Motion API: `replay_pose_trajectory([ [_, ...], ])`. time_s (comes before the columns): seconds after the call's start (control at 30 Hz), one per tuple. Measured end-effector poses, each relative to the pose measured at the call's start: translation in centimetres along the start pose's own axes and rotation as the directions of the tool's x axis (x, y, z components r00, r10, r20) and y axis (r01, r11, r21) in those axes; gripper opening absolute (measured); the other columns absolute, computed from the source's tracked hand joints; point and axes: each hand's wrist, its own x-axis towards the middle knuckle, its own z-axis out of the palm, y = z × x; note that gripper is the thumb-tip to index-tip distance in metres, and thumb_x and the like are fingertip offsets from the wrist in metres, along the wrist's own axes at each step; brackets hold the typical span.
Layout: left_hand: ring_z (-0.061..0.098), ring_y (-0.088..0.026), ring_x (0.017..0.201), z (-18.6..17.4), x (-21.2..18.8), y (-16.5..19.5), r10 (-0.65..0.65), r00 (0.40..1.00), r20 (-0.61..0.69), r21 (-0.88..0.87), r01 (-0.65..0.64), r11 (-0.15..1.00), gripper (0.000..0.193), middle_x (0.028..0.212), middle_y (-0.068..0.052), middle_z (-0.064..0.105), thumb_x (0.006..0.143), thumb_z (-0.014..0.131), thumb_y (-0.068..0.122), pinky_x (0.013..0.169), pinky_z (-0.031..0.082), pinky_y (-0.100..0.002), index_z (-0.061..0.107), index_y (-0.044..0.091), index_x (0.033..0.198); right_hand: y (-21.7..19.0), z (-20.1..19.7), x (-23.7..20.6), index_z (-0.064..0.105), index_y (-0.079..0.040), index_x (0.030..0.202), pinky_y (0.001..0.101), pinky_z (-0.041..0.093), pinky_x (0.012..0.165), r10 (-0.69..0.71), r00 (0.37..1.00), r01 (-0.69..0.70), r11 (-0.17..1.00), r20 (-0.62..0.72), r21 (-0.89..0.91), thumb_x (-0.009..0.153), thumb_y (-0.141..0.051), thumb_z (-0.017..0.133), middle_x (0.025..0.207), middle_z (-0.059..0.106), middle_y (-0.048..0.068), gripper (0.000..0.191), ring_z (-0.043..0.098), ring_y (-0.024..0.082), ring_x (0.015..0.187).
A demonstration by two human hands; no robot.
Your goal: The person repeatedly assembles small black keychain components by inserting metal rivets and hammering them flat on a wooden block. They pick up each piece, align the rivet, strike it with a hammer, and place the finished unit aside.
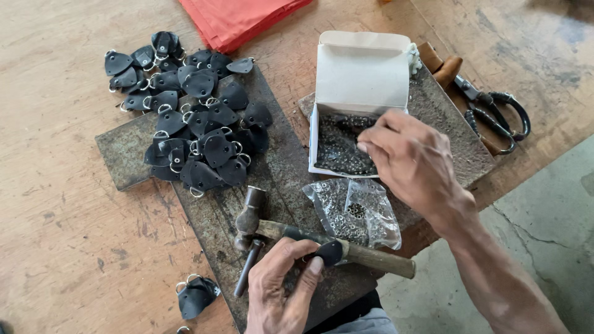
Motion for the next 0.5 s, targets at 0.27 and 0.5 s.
replay_pose_trajectory([
  [0.27,0.072,-0.012,0.073,0.2,-0.2,-0.3,-0.238,0.971,0.001,-0.144,0.236,0.961,0.023,0.084,-0.007,0.072,0.092,0.068,0.013,0.067,0.062,-0.027,0.074,0.001,0.111,0.0,0.2,2.5,0.078,-0.007,0.096,0.0362,0.056,0.064,0.133,0.939,-0.120,0.991,0.318,-0.060,0.091,-0.006,0.068,0.090,0.068,0.007,0.011,0.064,0.020,0.071],
  [0.5,0.076,-0.013,0.079,0.5,-0.4,-1.9,-0.346,0.938,0.023,-0.393,0.327,0.859,0.025,0.087,-0.007,0.077,0.090,0.068,0.006,0.072,0.063,-0.027,0.069,-0.004,0.113,0.8,0.5,2.3,0.072,-0.002,0.096,0.0349,0.057,0.069,-0.008,0.992,-0.005,0.995,0.129,0.100,0.095,-0.009,0.067,0.096,0.065,0.011,0.009,0.064,0.021,0.079],
])
